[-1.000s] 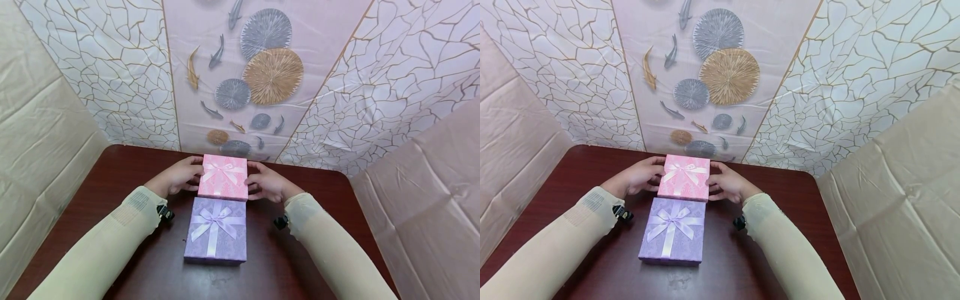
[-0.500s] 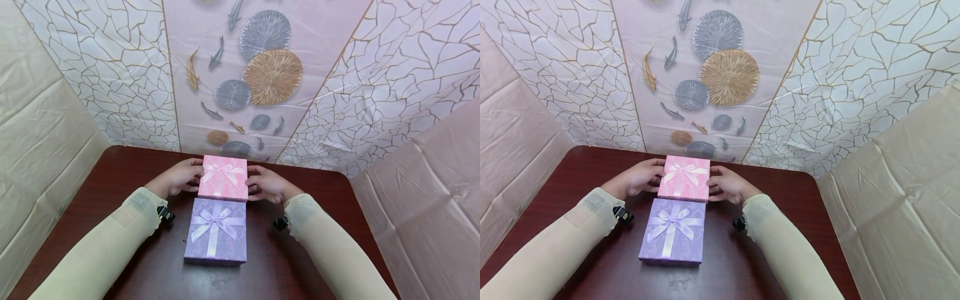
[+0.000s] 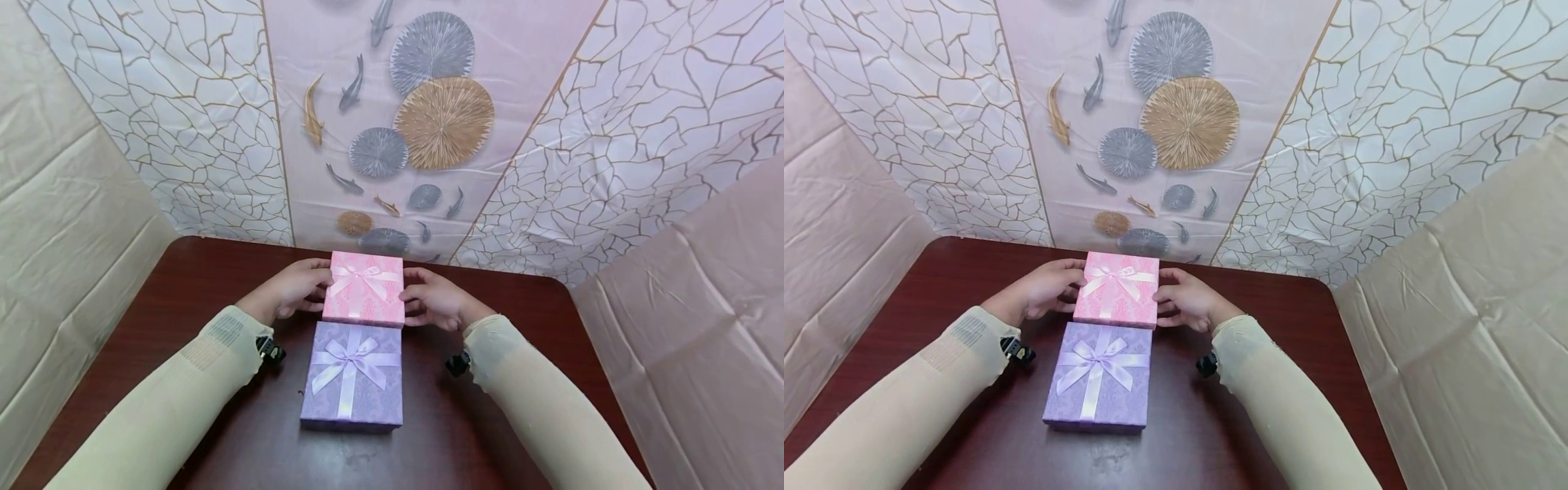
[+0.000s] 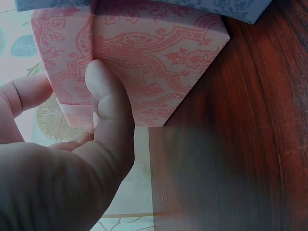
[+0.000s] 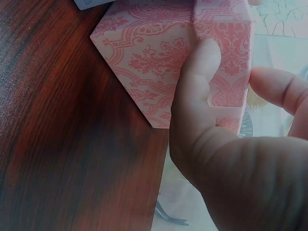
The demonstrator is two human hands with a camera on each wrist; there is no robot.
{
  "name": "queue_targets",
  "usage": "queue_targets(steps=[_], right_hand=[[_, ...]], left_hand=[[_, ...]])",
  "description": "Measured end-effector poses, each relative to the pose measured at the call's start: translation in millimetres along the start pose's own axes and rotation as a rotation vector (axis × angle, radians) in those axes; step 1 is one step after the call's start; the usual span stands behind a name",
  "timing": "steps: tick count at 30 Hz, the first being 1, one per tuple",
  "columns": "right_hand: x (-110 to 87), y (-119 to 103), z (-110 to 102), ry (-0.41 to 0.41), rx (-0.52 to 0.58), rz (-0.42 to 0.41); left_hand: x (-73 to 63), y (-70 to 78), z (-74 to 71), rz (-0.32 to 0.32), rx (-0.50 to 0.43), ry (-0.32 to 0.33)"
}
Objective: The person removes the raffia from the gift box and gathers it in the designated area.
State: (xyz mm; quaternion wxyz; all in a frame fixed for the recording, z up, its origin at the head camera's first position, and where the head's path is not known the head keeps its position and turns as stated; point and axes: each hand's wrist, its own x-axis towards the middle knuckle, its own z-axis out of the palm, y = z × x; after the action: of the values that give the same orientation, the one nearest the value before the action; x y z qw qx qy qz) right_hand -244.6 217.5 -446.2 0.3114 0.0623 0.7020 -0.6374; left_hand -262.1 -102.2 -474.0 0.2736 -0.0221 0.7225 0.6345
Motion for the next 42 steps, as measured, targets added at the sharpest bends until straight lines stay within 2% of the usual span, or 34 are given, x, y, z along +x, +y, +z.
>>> queue_targets(steps=[17,33,42], right_hand=[[-3.4,2.2,0.8,-0.009,-0.008,-0.020],[-5.4,-1.6,-1.7,-0.029,-0.014,-0.032],[-3.9,1.8,-5.2,-0.050,0.004,-0.051]], left_hand=[[-6.2,1.6,3.9,0.006,-0.005,0.019],[-3.3,1.2,4.2,0.022,-0.007,0.025],[-1.3,-2.4,4.1,0.045,-0.058,0.009]])
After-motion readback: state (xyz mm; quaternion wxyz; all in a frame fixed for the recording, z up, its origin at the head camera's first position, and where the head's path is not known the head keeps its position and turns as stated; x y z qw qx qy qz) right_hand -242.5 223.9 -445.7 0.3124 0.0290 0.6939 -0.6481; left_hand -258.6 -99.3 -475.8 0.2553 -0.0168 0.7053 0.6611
